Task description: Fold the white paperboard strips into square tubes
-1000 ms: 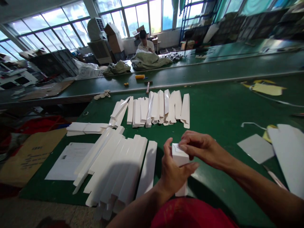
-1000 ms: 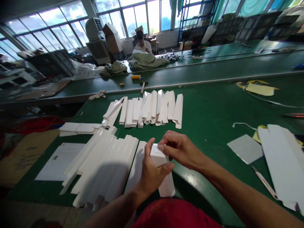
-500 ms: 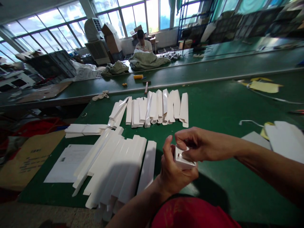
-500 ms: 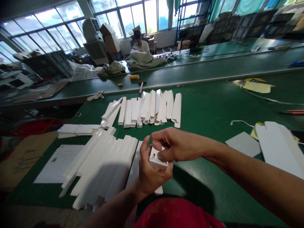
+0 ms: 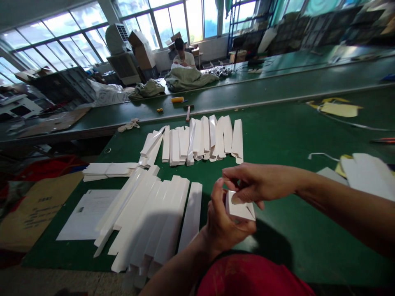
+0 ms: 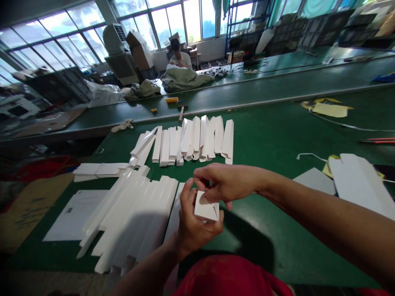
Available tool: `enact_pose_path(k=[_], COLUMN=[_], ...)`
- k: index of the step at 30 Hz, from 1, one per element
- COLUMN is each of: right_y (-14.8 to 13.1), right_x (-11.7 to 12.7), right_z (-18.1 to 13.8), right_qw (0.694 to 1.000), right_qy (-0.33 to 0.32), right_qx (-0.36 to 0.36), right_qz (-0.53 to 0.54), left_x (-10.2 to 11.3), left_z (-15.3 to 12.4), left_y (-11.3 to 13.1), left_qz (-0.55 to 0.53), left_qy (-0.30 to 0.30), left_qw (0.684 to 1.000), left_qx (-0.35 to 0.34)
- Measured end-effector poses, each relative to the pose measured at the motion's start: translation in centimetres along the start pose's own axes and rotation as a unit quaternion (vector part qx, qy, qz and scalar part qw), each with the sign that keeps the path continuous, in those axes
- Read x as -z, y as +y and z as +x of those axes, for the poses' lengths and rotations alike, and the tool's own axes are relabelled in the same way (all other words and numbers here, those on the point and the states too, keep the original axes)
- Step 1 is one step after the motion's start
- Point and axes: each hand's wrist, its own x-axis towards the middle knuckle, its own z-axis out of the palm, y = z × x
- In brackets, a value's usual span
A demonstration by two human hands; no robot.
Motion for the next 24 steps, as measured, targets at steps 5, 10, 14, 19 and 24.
enact_pose_path(k=[5,10,14,19,24], right_y=[1.2,6.8,16.5,27.0,33.0], right_x=[-0.5,-1.5,-2.1,-0.9,2.5], right_z=[0.8,1.3,-0.3,-9.0,-22.2], right_qw=[0.994,0.934,0.876,0.728,0.521], right_qy=[0.08,0.312,0.447,0.568,0.667], right_qx=[0.037,0.062,-0.177,-0.381,-0.53], right_qz=[0.058,0.161,0.031,-0.047,-0.054], left_x=[0.2,0.8,1.8,2.4,-2.4], left_z=[1.2,4.2,6.5,5.2,3.0], left_y=[0.9,0.9,-4.4,-12.9,-14.5], left_qz=[-0.01,0.084,0.363,0.649,0.67], left_qy=[0.013,-0.009,-0.028,-0.141,-0.115], left_qw=[1.0,0.994,0.929,0.746,0.733], left_qx=[0.011,0.068,0.063,0.051,0.018])
